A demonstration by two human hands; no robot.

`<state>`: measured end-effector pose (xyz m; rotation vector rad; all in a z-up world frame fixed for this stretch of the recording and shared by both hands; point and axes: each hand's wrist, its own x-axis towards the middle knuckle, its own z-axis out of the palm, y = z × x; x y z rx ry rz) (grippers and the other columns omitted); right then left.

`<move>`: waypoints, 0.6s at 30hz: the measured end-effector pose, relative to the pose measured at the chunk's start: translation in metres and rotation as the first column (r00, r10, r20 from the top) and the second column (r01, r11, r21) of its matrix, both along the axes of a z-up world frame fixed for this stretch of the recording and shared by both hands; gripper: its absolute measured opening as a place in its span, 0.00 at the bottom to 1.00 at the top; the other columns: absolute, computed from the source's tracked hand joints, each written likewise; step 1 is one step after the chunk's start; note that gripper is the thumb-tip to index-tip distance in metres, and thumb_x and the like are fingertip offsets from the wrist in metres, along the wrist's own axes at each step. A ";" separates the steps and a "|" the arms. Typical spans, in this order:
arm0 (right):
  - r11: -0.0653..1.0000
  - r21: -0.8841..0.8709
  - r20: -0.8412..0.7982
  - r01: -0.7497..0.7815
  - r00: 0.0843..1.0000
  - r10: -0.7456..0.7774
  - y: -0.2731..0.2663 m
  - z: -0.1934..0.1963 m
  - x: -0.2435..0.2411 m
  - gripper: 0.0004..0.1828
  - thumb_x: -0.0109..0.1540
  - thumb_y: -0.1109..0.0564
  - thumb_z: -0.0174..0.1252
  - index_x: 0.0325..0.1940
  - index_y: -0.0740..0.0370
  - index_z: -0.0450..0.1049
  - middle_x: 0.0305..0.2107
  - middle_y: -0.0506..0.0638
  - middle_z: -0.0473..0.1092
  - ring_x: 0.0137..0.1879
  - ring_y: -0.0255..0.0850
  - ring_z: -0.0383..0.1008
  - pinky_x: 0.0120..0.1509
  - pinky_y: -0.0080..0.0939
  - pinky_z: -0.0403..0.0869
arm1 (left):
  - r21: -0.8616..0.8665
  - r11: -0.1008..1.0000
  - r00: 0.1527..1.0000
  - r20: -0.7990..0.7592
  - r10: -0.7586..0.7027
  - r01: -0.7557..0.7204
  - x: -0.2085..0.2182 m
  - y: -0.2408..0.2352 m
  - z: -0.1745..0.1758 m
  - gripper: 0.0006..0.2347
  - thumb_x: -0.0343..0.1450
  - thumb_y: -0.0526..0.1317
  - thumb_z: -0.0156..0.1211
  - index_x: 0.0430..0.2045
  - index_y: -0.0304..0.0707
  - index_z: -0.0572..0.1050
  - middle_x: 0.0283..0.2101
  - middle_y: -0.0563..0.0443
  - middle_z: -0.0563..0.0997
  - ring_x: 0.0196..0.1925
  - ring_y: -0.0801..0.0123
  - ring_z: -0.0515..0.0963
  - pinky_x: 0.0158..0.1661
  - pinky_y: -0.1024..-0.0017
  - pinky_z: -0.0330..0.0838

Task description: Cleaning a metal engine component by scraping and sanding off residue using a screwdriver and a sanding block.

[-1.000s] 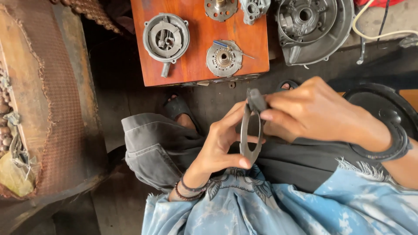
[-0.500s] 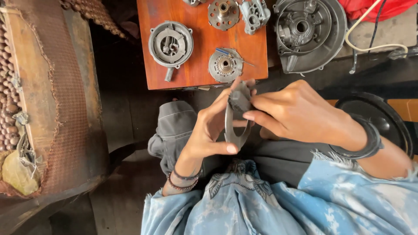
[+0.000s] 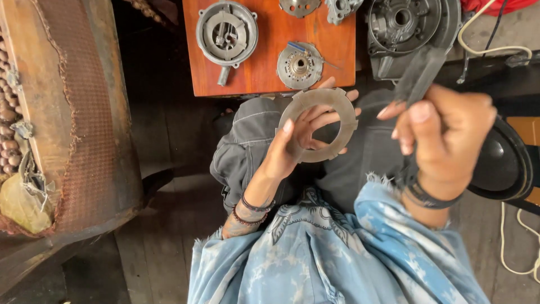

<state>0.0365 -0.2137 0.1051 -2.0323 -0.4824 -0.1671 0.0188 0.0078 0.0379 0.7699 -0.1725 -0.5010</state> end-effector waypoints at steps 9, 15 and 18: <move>0.965 0.166 -0.176 0.202 0.969 -0.173 -0.010 -0.092 -0.054 0.22 0.74 0.57 0.50 0.31 0.74 0.77 0.08 0.47 0.64 0.13 0.33 0.65 0.30 0.36 0.76 | 0.104 0.919 0.898 0.279 0.340 -0.381 -0.016 -0.029 -0.042 0.23 0.83 0.48 0.38 0.57 0.22 0.74 0.51 0.31 0.83 0.51 0.47 0.86 0.38 0.55 0.88; 0.972 0.000 -0.247 0.234 0.942 -0.227 -0.001 -0.098 -0.067 0.19 0.74 0.57 0.51 0.30 0.66 0.75 0.09 0.47 0.64 0.14 0.35 0.66 0.23 0.33 0.67 | 0.283 0.819 0.822 0.453 0.345 -0.499 -0.011 -0.042 -0.053 0.12 0.81 0.34 0.45 0.52 0.27 0.76 0.26 0.41 0.82 0.23 0.61 0.84 0.25 0.68 0.83; 0.969 -0.079 -0.234 0.232 0.941 -0.244 -0.008 -0.120 -0.076 0.19 0.73 0.58 0.50 0.28 0.64 0.72 0.08 0.50 0.63 0.14 0.41 0.64 0.25 0.39 0.68 | 0.279 0.718 0.702 0.594 0.392 -0.638 -0.006 -0.043 -0.034 0.10 0.82 0.32 0.46 0.54 0.31 0.74 0.18 0.49 0.78 0.17 0.70 0.77 0.25 0.74 0.80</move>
